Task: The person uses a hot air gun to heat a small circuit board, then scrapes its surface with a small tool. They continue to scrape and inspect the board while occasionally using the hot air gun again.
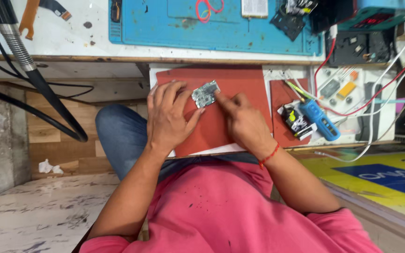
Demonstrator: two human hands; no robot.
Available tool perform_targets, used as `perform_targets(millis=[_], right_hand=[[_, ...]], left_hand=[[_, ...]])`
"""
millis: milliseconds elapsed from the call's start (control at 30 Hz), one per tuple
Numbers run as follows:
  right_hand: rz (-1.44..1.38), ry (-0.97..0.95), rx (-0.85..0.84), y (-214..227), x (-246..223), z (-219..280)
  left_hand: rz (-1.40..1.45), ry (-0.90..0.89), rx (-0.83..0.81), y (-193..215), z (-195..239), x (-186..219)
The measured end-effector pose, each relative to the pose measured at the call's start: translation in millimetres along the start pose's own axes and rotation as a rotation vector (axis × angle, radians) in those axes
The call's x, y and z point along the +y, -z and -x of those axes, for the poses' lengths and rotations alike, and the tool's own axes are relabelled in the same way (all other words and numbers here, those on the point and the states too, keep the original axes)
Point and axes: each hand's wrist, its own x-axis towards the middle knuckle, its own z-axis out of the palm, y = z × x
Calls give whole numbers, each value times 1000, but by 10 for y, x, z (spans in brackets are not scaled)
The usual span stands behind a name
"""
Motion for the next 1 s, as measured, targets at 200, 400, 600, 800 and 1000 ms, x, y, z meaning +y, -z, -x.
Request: perform_targets(millis=[200, 400, 600, 800, 1000], right_hand=[[-39, 41, -92, 6, -58, 3], [-70, 25, -39, -46, -102, -39], [-93, 74, -32, 39, -36, -56], [-10, 1, -24, 74, -32, -117], [-66, -3, 9, 79, -82, -58]], left_hand=[[-29, -5, 12, 46, -25, 37], [-47, 8, 0, 66, -37, 41], [-41, 4, 14, 55, -61, 56], [-36, 15, 8, 52, -86, 61], [-38, 26, 0, 45, -26, 66]])
